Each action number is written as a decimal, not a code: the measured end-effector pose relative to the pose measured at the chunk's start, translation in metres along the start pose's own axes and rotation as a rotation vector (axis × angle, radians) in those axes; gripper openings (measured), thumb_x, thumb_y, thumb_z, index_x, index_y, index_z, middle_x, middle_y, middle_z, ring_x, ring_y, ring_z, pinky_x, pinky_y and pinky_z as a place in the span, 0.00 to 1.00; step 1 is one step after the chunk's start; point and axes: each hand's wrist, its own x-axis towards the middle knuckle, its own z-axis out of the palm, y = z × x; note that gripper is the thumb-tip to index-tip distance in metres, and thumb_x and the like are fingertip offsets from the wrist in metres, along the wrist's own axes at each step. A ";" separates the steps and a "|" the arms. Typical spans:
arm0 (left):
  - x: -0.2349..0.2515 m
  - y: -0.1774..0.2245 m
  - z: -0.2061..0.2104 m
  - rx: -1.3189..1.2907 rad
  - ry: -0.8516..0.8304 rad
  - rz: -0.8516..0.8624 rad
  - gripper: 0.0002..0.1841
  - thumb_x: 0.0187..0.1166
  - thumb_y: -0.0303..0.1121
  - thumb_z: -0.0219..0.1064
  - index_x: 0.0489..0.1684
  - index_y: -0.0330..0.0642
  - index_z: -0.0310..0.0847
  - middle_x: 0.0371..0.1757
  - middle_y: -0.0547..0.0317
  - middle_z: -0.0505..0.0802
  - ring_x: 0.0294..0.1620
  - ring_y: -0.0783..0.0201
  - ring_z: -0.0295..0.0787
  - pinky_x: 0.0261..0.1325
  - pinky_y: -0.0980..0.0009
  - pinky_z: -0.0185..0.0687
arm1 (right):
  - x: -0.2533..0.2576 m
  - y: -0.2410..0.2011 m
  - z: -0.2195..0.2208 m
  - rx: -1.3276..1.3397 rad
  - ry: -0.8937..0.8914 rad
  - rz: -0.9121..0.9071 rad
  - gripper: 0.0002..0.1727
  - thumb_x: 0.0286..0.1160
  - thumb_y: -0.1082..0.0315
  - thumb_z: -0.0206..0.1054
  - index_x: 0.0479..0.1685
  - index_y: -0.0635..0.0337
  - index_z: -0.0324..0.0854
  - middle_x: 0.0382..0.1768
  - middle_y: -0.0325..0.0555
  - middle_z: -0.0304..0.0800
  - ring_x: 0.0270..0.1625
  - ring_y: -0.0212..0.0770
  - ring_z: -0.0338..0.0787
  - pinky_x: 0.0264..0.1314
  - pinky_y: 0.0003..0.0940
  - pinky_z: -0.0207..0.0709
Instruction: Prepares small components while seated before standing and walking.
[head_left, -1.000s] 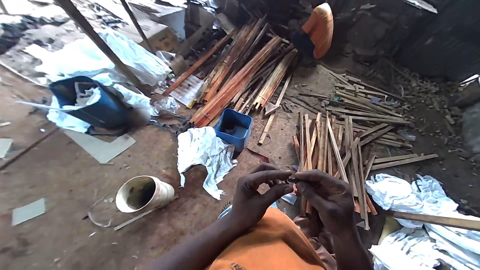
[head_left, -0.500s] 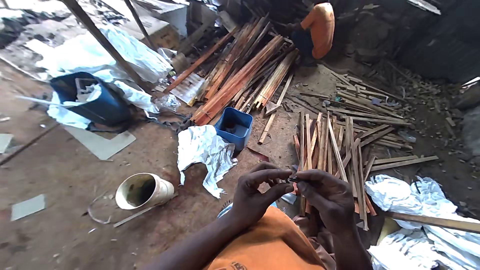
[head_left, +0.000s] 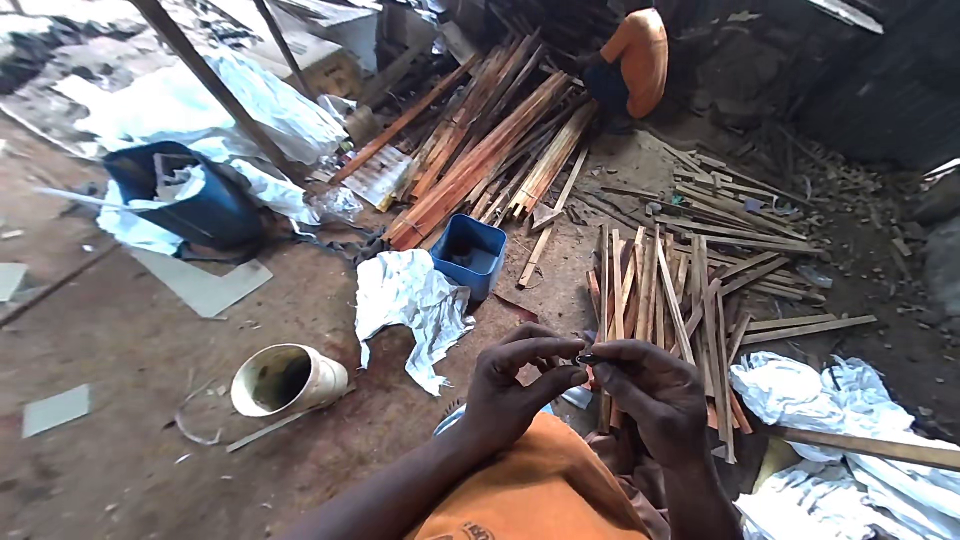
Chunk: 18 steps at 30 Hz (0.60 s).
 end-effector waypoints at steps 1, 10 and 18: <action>0.000 0.000 0.000 -0.001 0.000 -0.001 0.12 0.72 0.26 0.76 0.53 0.38 0.92 0.47 0.58 0.91 0.40 0.65 0.89 0.44 0.71 0.90 | 0.000 0.000 0.000 0.001 0.000 -0.001 0.12 0.74 0.77 0.70 0.55 0.65 0.90 0.46 0.48 0.94 0.39 0.36 0.92 0.46 0.30 0.91; -0.001 0.001 0.001 0.005 0.014 -0.011 0.12 0.72 0.25 0.77 0.53 0.38 0.92 0.46 0.58 0.92 0.40 0.65 0.89 0.45 0.71 0.90 | -0.001 0.000 0.000 -0.008 -0.001 0.021 0.12 0.75 0.75 0.70 0.55 0.63 0.90 0.46 0.48 0.94 0.39 0.36 0.93 0.46 0.29 0.91; -0.002 0.000 0.001 -0.009 0.018 -0.010 0.10 0.72 0.25 0.77 0.49 0.38 0.93 0.46 0.57 0.92 0.41 0.64 0.89 0.46 0.71 0.91 | -0.001 0.000 0.000 0.001 0.003 0.043 0.11 0.75 0.74 0.69 0.54 0.64 0.90 0.44 0.48 0.94 0.38 0.36 0.92 0.44 0.29 0.90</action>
